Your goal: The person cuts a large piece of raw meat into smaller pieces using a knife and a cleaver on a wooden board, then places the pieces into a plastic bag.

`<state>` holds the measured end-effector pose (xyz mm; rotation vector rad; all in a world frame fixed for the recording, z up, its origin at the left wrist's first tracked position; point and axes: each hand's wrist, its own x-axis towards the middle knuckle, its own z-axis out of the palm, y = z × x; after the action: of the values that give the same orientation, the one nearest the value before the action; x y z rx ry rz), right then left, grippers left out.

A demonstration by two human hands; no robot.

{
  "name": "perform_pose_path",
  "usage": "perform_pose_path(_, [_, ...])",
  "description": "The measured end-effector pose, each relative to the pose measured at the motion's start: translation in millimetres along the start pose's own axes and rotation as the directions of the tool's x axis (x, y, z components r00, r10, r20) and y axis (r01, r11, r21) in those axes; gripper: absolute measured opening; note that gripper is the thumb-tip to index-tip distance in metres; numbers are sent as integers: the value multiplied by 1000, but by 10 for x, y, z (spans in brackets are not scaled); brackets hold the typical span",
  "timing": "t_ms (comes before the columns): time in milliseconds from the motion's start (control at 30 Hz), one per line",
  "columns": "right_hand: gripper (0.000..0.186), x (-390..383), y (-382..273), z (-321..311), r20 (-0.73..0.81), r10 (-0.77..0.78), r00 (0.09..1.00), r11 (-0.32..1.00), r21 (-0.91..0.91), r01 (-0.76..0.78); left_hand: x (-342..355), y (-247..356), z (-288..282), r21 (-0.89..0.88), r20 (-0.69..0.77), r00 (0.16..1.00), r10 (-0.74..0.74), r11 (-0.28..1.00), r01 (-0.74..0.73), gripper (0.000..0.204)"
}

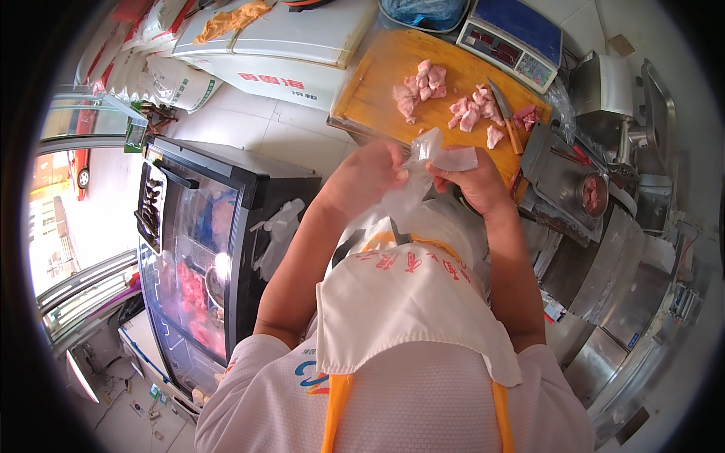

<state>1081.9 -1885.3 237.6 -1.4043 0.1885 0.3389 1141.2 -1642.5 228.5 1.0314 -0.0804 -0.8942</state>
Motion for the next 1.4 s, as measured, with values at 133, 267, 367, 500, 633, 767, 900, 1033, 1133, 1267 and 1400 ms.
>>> perform_pose_path(133, [11,12,6,-61,-35,-115,993,989,-94,111,-14,-30,-83,119,-107,994,-25,992,38,16])
perform_pose_path(267, [14,98,135,-119,19,-121,992,986,120,118,48,-253,-228,613,-150,978,141,790,-20,19])
perform_pose_path(367, [16,-29,188,-55,-4,-105,995,838,537,91,2,-169,-32,137,-349,937,10,990,40,18])
perform_pose_path(500, [15,-166,490,-85,14,-118,993,502,863,47,128,-503,-570,562,-156,928,337,803,-197,16])
perform_pose_path(633, [36,-368,709,-358,11,46,999,558,829,-35,61,148,152,-314,-404,911,-88,948,-48,12])
perform_pose_path(767, [52,-183,431,-257,-79,31,996,938,348,-1,100,181,319,-51,-423,906,-15,999,-7,21])
perform_pose_path(900, [46,59,284,-60,-201,-209,957,925,-358,127,125,219,362,84,-320,947,-9,996,38,28])
perform_pose_path(1033, [27,111,556,-302,-411,-296,862,919,-367,141,27,170,135,425,-251,968,4,899,106,30])
perform_pose_path(1133, [21,110,660,-202,-524,-277,806,937,-334,105,72,-234,-264,929,-205,870,449,368,29,30])
perform_pose_path(1267, [18,226,950,-76,-570,-234,788,961,-257,100,294,-772,-1043,-12,-384,923,-19,1000,16,21])
perform_pose_path(1400, [23,58,1176,-358,-698,-134,704,987,-160,30,442,-559,-413,93,-513,854,-89,983,158,15])
